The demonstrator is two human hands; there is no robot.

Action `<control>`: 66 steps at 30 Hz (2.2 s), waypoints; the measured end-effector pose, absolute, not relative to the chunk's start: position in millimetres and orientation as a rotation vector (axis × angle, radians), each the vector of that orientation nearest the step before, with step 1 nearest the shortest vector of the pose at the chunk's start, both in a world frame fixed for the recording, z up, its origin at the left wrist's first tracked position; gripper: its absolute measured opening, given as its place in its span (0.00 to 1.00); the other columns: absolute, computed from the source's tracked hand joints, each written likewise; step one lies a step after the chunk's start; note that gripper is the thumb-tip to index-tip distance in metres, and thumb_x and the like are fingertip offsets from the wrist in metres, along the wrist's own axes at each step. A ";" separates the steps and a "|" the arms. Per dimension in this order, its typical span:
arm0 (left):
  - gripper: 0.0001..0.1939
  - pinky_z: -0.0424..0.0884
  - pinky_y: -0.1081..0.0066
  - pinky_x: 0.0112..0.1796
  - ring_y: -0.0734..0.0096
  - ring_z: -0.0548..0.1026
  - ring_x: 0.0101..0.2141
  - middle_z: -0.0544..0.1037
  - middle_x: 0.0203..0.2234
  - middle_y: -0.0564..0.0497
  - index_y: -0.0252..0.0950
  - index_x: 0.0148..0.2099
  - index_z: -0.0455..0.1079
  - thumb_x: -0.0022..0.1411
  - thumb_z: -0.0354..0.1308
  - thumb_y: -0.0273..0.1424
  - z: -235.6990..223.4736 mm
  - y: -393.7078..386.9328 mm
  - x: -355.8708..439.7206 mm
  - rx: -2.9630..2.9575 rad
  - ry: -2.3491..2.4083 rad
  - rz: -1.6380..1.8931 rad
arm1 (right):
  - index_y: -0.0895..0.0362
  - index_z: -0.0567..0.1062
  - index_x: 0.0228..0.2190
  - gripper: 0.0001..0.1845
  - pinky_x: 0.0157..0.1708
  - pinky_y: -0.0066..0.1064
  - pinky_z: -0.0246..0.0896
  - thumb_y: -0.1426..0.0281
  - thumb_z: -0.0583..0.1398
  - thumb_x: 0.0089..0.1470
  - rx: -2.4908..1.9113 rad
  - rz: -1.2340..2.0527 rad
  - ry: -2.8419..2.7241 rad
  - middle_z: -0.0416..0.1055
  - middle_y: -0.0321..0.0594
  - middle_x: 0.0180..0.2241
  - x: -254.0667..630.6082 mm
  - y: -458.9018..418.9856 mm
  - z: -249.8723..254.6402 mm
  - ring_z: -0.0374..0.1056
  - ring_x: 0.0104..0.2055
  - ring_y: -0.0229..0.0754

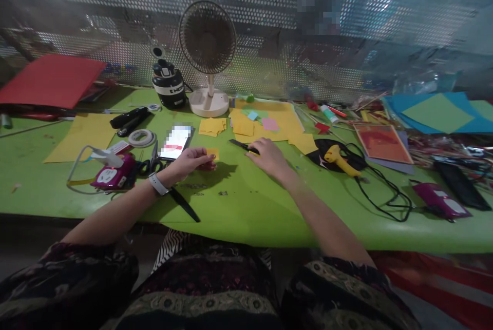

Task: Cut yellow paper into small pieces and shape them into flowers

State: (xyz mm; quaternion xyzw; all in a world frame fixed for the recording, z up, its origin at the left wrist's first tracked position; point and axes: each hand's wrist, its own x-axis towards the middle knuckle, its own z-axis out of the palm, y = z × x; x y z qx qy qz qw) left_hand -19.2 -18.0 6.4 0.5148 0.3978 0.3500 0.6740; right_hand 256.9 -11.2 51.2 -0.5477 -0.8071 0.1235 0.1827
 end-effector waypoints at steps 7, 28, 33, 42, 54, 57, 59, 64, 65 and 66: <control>0.16 0.73 0.71 0.38 0.77 0.77 0.30 0.80 0.29 0.49 0.32 0.36 0.73 0.56 0.66 0.41 5.7 -23.4 -13.6 1.262 0.872 0.763 | 0.57 0.74 0.29 0.21 0.32 0.32 0.59 0.52 0.59 0.56 -1.298 0.990 -2.126 0.74 0.39 0.28 190.2 -18.8 50.2 0.66 0.29 0.39; 0.15 0.73 0.74 0.26 0.74 0.77 0.25 0.81 0.28 0.45 0.31 0.34 0.73 0.61 0.62 0.40 10.0 -19.6 -18.6 1.186 1.120 0.734 | 0.57 0.71 0.25 0.18 0.29 0.30 0.59 0.54 0.61 0.53 -1.272 1.137 -2.041 0.71 0.37 0.24 182.7 8.2 39.4 0.63 0.25 0.37; 0.13 0.76 0.73 0.30 0.71 0.80 0.31 0.82 0.32 0.44 0.31 0.39 0.72 0.60 0.63 0.38 22.4 -28.1 -17.5 1.247 0.936 0.850 | 0.57 0.71 0.24 0.23 0.30 0.31 0.61 0.49 0.62 0.52 -1.201 1.334 -1.863 0.70 0.37 0.23 186.2 14.9 44.8 0.65 0.26 0.37; 0.19 0.79 0.70 0.33 0.71 0.80 0.27 0.82 0.27 0.44 0.30 0.37 0.72 0.54 0.68 0.41 72.9 -61.1 -18.0 1.202 0.349 0.475 | 0.58 0.74 0.33 0.09 0.32 0.30 0.61 0.65 0.58 0.58 -0.934 1.107 -2.227 0.74 0.37 0.30 93.9 15.4 46.4 0.67 0.30 0.37; 0.11 0.78 0.75 0.35 0.72 0.81 0.30 0.83 0.30 0.43 0.29 0.38 0.75 0.57 0.66 0.34 98.4 -86.0 -21.6 1.371 0.285 0.388 | 0.64 0.74 0.42 0.12 0.30 0.33 0.61 0.79 0.53 0.59 -0.556 0.088 -3.160 0.72 0.51 0.39 -0.6 -22.7 54.1 0.70 0.35 0.43; 0.12 0.78 0.74 0.34 0.72 0.81 0.29 0.82 0.30 0.43 0.29 0.38 0.74 0.58 0.66 0.34 99.4 -86.4 -20.7 1.360 0.336 0.415 | 0.65 0.73 0.41 0.13 0.30 0.33 0.62 0.81 0.51 0.59 -0.424 -0.004 -3.150 0.73 0.51 0.39 -3.2 -19.8 51.2 0.70 0.34 0.42; 0.12 0.78 0.74 0.34 0.72 0.81 0.30 0.83 0.31 0.43 0.30 0.39 0.74 0.59 0.65 0.34 100.8 -89.1 -20.7 1.385 0.352 0.425 | 0.65 0.73 0.42 0.12 0.29 0.33 0.61 0.79 0.53 0.58 -0.434 -0.027 -3.116 0.73 0.51 0.39 -2.7 -18.5 48.8 0.70 0.34 0.43; 0.07 0.77 0.73 0.37 0.72 0.81 0.31 0.83 0.32 0.43 0.30 0.40 0.74 0.62 0.61 0.30 101.9 -100.5 -20.8 1.513 0.349 0.466 | 0.64 0.73 0.43 0.13 0.28 0.34 0.59 0.75 0.56 0.55 -0.461 -0.006 -3.066 0.71 0.52 0.43 2.6 -21.9 48.7 0.69 0.38 0.46; 0.06 0.77 0.73 0.37 0.72 0.81 0.31 0.83 0.32 0.43 0.30 0.40 0.74 0.63 0.60 0.29 101.5 -102.8 -20.5 1.531 0.354 0.472 | 0.64 0.73 0.42 0.13 0.29 0.34 0.59 0.71 0.56 0.56 -0.473 0.004 -3.036 0.71 0.53 0.44 2.6 -23.4 49.3 0.68 0.39 0.47; 0.06 0.77 0.74 0.37 0.72 0.81 0.32 0.83 0.31 0.43 0.30 0.40 0.75 0.63 0.60 0.28 100.9 -105.0 -20.0 1.548 0.360 0.479 | 0.64 0.74 0.42 0.15 0.29 0.35 0.59 0.68 0.56 0.57 -0.482 0.011 -2.994 0.71 0.54 0.44 1.5 -25.1 49.6 0.68 0.39 0.48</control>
